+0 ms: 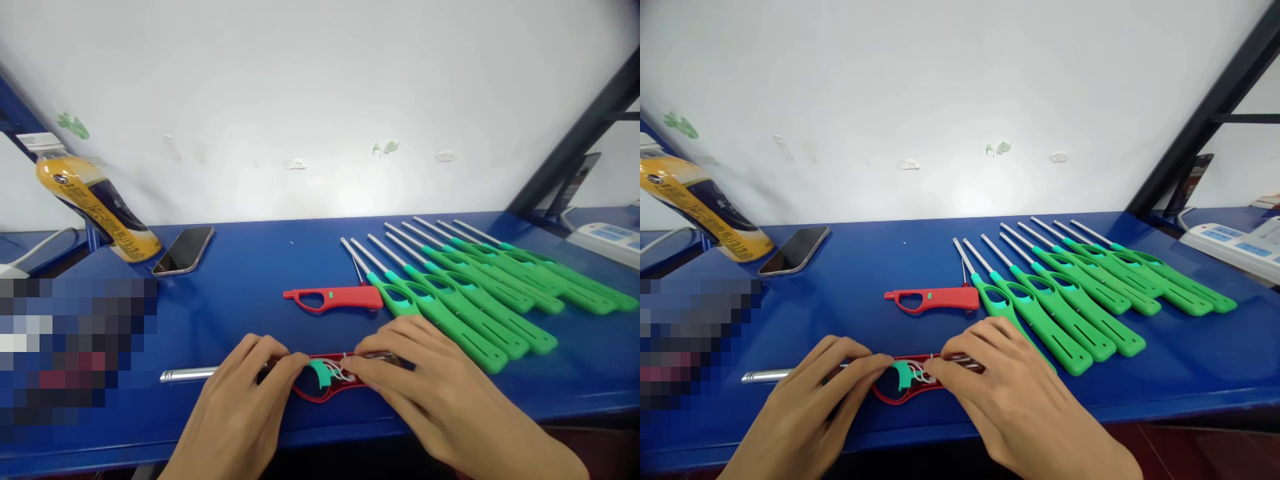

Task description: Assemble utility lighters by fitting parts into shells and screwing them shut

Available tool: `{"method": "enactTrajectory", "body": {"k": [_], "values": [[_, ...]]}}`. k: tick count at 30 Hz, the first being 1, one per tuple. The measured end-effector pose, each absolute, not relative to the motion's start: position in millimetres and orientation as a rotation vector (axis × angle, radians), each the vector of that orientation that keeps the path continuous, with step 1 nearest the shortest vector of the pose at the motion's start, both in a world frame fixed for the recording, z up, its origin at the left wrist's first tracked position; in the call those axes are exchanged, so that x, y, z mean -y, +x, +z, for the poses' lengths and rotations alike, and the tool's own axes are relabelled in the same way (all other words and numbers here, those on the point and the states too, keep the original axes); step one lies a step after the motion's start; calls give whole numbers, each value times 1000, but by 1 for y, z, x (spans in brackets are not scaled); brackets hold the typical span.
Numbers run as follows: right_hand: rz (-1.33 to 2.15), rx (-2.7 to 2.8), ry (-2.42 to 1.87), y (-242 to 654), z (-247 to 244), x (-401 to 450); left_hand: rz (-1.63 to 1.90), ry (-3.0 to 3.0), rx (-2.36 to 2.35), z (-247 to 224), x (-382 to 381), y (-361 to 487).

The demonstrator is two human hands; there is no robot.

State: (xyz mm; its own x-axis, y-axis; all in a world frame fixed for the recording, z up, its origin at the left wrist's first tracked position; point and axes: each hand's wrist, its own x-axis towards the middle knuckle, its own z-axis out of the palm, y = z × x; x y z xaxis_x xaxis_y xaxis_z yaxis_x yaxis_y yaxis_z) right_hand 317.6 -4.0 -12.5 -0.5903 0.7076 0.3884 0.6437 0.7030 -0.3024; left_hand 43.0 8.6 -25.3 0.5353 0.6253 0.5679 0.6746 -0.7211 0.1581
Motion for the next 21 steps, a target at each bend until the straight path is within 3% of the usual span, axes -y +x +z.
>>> {"method": "enactTrajectory", "body": {"k": [9, 21], "values": [[-119, 2361, -1008, 331, -5, -1, -994, -2671, 1115, -31, -8, 42], [-564, 2806, -995, 326, 7, -78, -1068, -2585, 1212, -46, 1, 34]]}}
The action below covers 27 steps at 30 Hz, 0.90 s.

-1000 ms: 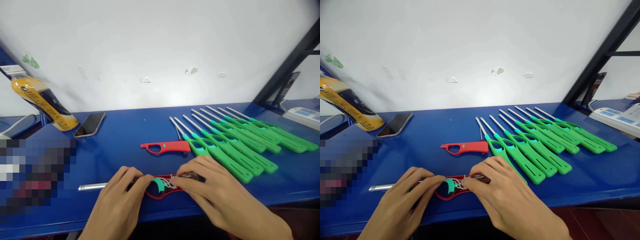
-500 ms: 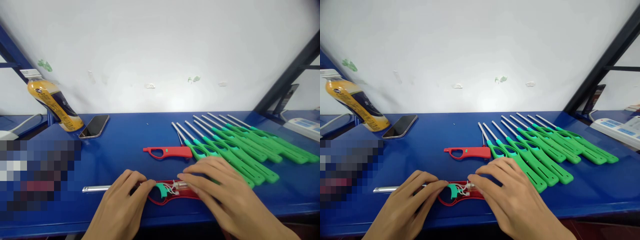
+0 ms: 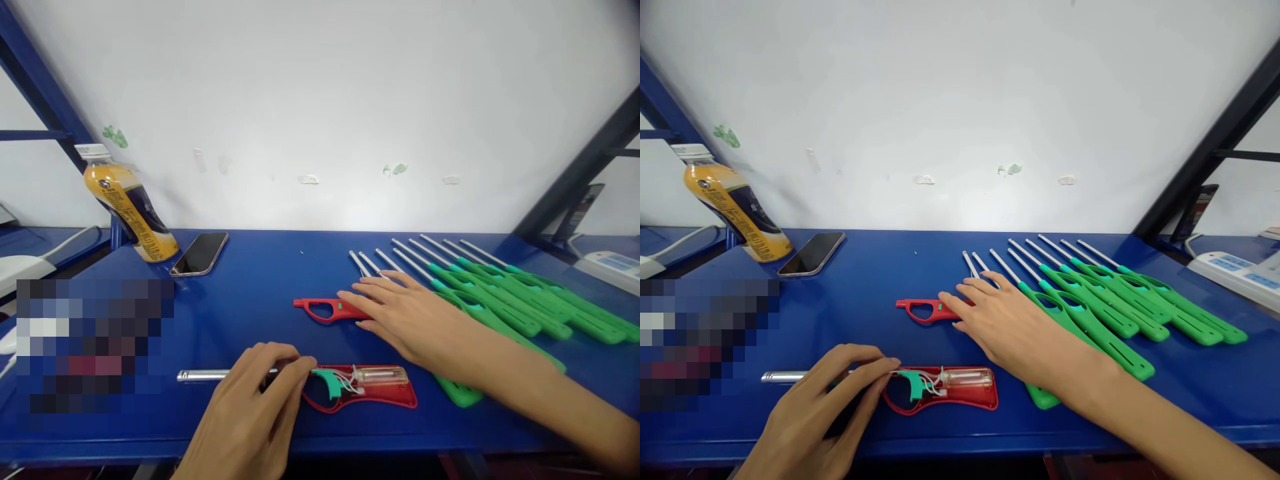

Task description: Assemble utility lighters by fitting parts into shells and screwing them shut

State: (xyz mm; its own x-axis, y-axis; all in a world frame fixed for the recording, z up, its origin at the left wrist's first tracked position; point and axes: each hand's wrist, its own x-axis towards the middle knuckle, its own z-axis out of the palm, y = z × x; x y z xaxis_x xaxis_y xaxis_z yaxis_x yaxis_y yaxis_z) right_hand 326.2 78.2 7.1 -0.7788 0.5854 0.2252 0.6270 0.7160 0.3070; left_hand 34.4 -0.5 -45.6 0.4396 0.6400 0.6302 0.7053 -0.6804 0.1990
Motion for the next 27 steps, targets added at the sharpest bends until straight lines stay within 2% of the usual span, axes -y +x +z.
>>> {"method": "enactTrajectory", "body": {"k": [8, 14, 17, 27], "values": [[-574, 2775, -982, 316, 21, -69, -1218, -2465, 1287, -18, -1, 28], [-116, 2615, -992, 337, 31, -26, -1268, -2309, 1435, -9, 2, 17], [-5, 2601, -1012, 334, 24, -6, -1180, -2441, 1376, -10, 4, 17], [38, 2565, -975, 320, 7, -5, -905, -2716, 1251, -16, -3, 16]]}}
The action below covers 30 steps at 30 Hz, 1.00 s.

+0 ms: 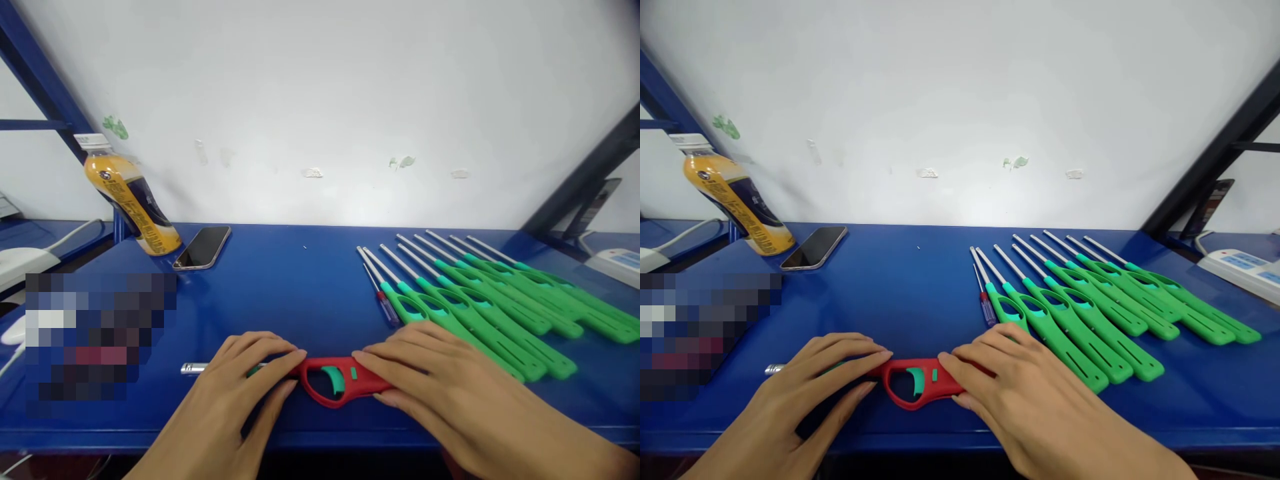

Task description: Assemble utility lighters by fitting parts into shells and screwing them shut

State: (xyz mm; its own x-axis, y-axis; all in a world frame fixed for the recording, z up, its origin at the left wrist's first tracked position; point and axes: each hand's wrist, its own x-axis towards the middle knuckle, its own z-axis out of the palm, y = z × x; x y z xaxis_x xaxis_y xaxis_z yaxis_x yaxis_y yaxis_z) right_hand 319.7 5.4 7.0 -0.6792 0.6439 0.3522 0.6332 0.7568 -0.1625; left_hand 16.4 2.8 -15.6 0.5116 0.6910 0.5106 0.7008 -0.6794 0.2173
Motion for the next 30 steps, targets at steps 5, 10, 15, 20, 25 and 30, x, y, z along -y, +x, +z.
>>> {"method": "enactTrajectory", "body": {"k": [5, 10, 15, 20, 25, 30], "values": [[40, 2577, -980, 321, 3, -4, -911, -2746, 1228, -18, -6, 16], [-20, 2590, -962, 321, 3, -3, -981, -2733, 1158, -20, -10, 17], [-213, 2589, -919, 320, -12, 1, -1045, -2725, 1122, -19, -9, 20], [-329, 2615, -967, 320, -30, 10, -1056, -2712, 1106, -16, -9, 24], [-332, 2601, -1001, 322, -31, 14, -946, -2751, 1153, -17, -6, 17], [-404, 2603, -1009, 326, -28, 13, -551, -2503, 1369, -30, 6, -14]]}}
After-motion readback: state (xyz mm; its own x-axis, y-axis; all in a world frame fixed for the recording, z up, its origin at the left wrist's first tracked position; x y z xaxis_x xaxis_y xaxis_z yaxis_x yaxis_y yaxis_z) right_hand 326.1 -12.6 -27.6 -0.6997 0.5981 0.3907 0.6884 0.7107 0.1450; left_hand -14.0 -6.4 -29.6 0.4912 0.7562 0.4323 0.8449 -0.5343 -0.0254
